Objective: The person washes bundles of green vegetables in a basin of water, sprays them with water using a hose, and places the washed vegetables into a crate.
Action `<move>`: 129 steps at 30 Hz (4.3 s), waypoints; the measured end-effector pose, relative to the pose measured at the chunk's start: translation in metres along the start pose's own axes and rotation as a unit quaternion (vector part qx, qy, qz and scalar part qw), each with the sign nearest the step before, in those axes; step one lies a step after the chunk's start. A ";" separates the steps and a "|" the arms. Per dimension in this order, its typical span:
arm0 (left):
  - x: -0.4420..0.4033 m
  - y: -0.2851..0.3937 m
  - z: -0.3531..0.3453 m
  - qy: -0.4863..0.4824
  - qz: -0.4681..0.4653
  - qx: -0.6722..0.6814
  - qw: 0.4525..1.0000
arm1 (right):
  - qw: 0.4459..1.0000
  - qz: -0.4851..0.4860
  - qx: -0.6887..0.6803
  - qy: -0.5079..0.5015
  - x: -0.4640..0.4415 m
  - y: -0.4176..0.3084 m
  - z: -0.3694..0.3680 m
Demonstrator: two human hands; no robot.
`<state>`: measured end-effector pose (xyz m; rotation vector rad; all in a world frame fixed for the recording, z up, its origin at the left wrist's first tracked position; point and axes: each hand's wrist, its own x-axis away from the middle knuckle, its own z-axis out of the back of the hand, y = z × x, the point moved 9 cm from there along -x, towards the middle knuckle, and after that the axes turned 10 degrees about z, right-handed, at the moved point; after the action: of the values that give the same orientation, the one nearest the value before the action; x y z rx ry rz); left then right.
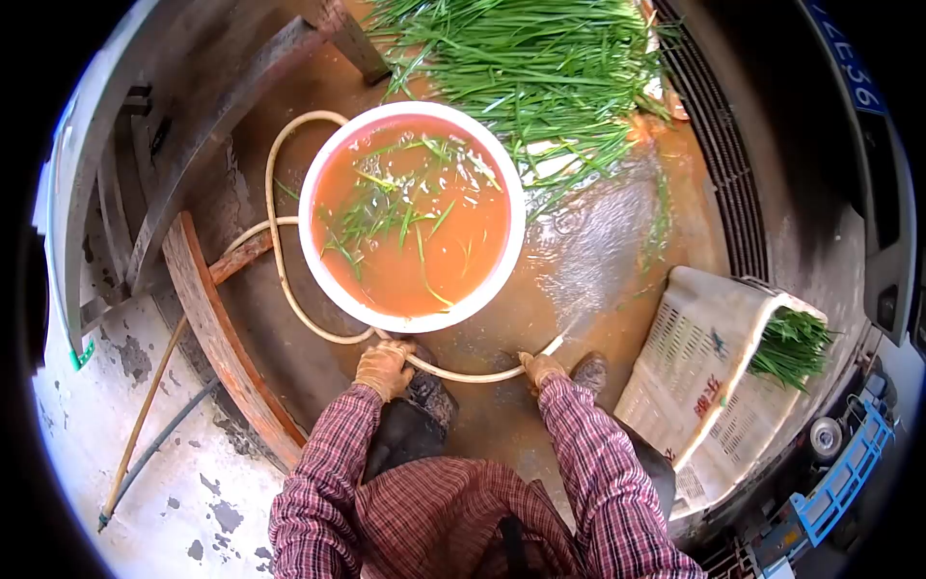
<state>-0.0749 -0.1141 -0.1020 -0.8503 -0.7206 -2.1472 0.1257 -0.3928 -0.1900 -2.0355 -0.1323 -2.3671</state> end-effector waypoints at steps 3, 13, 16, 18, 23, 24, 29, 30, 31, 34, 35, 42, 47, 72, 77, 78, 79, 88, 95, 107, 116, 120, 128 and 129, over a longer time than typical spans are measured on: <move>-0.007 -0.080 -0.035 0.188 0.295 0.268 0.898 | 0.981 0.090 0.071 0.156 -0.009 -0.006 -0.005; -0.059 -0.114 -0.074 0.159 0.125 0.855 0.477 | 0.846 0.349 0.348 0.205 0.022 -0.050 -0.020; -0.027 -0.126 -0.045 0.227 0.231 0.847 0.421 | 0.797 0.426 0.379 0.199 0.020 -0.077 -0.028; 0.004 -0.142 -0.030 0.287 0.229 0.841 0.398 | 0.766 0.476 0.385 0.196 0.032 -0.099 -0.040; 0.074 -0.147 0.002 0.308 0.171 0.872 0.340 | 0.715 0.564 0.368 0.187 0.056 -0.141 -0.059; 0.083 -0.142 0.012 0.304 0.138 0.887 0.319 | 0.704 0.581 0.365 0.186 0.065 -0.148 -0.058; 0.107 -0.123 0.087 0.321 -0.006 0.904 0.281 | 0.701 0.595 0.364 0.151 0.067 -0.157 -0.067; 0.115 -0.122 0.104 0.332 -0.036 0.902 0.274 | 0.684 0.629 0.337 0.148 0.077 -0.163 -0.065; 0.124 -0.123 0.119 0.341 -0.067 0.899 0.267 | 0.666 0.662 0.310 0.146 0.091 -0.171 -0.062; 0.158 -0.143 0.147 0.401 -0.115 0.866 0.276 | 0.651 0.676 0.317 0.134 0.122 -0.192 -0.064; 0.167 -0.156 0.147 0.394 -0.141 0.863 0.284 | 0.645 0.683 0.322 0.121 0.133 -0.199 -0.065; 0.216 -0.198 0.176 0.443 -0.220 0.826 0.270 | 0.535 0.719 0.405 0.183 0.199 -0.242 -0.066; 0.175 -0.231 0.198 0.424 -0.199 0.850 0.241 | 0.501 0.729 0.389 0.256 0.221 -0.286 -0.023; -0.006 -0.279 0.095 0.347 0.233 0.760 0.498 | 0.674 0.579 0.343 0.306 0.124 -0.356 -0.020; -0.001 -0.200 0.087 0.247 0.169 0.786 0.542 | 0.699 0.538 0.331 0.336 0.117 -0.349 0.026; -0.003 -0.193 0.084 0.205 0.181 0.746 0.608 | 0.705 0.527 0.341 0.330 0.120 -0.346 0.033; -0.004 -0.186 0.079 0.162 0.192 0.700 0.669 | 0.711 0.516 0.351 0.324 0.120 -0.342 0.038; 0.004 -0.146 0.045 0.080 0.188 0.742 0.639 | 0.773 0.466 0.284 0.323 0.153 -0.349 0.096; -0.009 -0.105 0.037 0.155 0.158 0.760 0.610 | 0.732 0.514 0.254 0.367 0.156 -0.409 0.140; -0.009 -0.087 0.027 0.159 0.157 0.786 0.576 | 0.887 0.439 0.068 0.125 0.124 -0.456 0.021; -0.009 -0.083 0.031 0.161 0.163 0.787 0.573 | 0.880 0.472 -0.055 -0.026 0.109 -0.474 -0.051; -0.006 -0.080 0.034 0.157 0.186 0.779 0.579 | 0.842 0.491 -0.211 -0.078 0.092 -0.485 -0.065; -0.007 -0.087 0.023 0.115 0.163 0.781 0.591 | 0.833 0.501 -0.166 -0.165 0.149 -0.464 -0.022; -0.005 -0.087 0.022 0.092 0.164 0.779 0.599 | 0.828 0.502 -0.176 -0.180 0.164 -0.459 -0.005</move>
<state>-0.1312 -0.0451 -0.1115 0.2508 -1.6651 -0.5786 0.0645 0.0710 -0.0535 -1.8866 1.1440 -1.3862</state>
